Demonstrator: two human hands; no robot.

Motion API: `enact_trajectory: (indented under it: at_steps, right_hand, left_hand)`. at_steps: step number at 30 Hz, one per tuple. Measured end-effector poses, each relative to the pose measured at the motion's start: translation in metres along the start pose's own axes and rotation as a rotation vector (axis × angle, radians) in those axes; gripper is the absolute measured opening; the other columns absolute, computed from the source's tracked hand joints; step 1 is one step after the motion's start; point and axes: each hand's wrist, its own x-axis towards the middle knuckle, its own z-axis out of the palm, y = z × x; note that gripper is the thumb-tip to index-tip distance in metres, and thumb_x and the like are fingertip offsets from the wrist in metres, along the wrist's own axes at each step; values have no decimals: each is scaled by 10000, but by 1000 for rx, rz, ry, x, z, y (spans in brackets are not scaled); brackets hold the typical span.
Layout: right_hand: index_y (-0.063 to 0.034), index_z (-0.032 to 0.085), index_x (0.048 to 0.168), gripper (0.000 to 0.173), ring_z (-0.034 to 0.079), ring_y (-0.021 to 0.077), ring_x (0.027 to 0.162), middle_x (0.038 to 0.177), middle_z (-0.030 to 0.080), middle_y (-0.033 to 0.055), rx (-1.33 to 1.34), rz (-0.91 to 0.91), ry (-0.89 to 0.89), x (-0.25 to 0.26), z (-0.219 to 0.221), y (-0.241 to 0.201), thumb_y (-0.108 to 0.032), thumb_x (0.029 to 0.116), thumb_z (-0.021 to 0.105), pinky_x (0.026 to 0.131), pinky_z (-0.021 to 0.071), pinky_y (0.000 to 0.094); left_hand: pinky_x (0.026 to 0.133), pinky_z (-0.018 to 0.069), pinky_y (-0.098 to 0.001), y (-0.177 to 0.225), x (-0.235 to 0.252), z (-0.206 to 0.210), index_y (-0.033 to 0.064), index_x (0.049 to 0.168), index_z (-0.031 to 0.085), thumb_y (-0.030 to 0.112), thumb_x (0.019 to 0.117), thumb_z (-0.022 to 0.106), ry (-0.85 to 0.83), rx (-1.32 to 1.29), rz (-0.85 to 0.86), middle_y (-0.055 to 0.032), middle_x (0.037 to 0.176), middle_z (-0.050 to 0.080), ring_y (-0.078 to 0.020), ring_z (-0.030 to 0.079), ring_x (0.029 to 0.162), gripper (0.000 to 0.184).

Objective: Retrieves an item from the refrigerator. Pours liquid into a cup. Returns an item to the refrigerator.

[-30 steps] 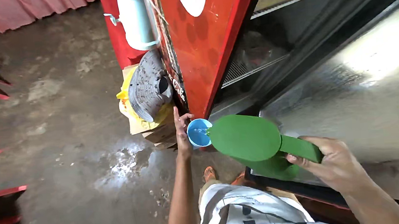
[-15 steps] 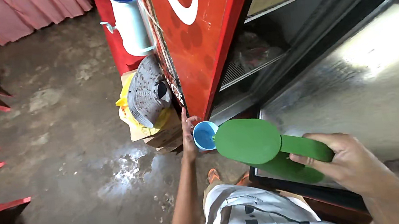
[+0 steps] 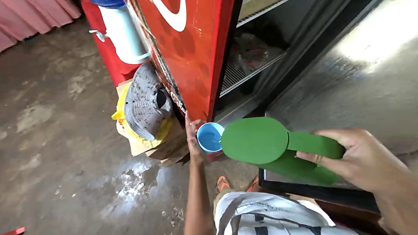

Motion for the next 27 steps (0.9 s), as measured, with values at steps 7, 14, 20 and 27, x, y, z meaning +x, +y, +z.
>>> enact_trajectory:
  at_steps: [7, 14, 20, 27]
  right_hand:
    - [-114, 693, 886, 314, 568, -169, 731, 764, 635, -137, -32, 13, -18, 10, 1, -7, -425, 865, 729, 664, 477, 43]
    - [-134, 695, 878, 322, 572, -167, 733, 767, 640, -146, -56, 19, -31, 14, -1, -10, -454, 862, 730, 668, 484, 52]
    - [-126, 681, 854, 350, 565, -158, 719, 748, 625, -128, -113, -1, -21, 15, -4, -13, -474, 860, 723, 652, 477, 59]
    - [-143, 707, 879, 330, 584, -154, 728, 759, 645, -136, -136, -4, -27, 17, -8, -20, -472, 853, 724, 654, 493, 64]
  left_hand:
    - [996, 533, -325, -5, 6, 1, 93, 1613, 196, 890, 841, 377, -4, 8, 17, -6, 1191, 678, -89, 647, 1101, 1124]
    - [942, 560, -304, -7, 3, 1, 74, 1624, 114, 928, 776, 408, 9, -20, -44, -10, 1171, 692, -73, 671, 1027, 1239]
    - [964, 546, -309, -5, 2, 1, 80, 1628, 123, 929, 794, 374, -17, 23, -51, -4, 1205, 682, -76, 657, 1062, 1216]
    - [957, 552, -304, -8, 2, 3, 60, 1620, 136, 930, 785, 393, -1, 19, -48, -12, 1149, 699, -78, 668, 1042, 1233]
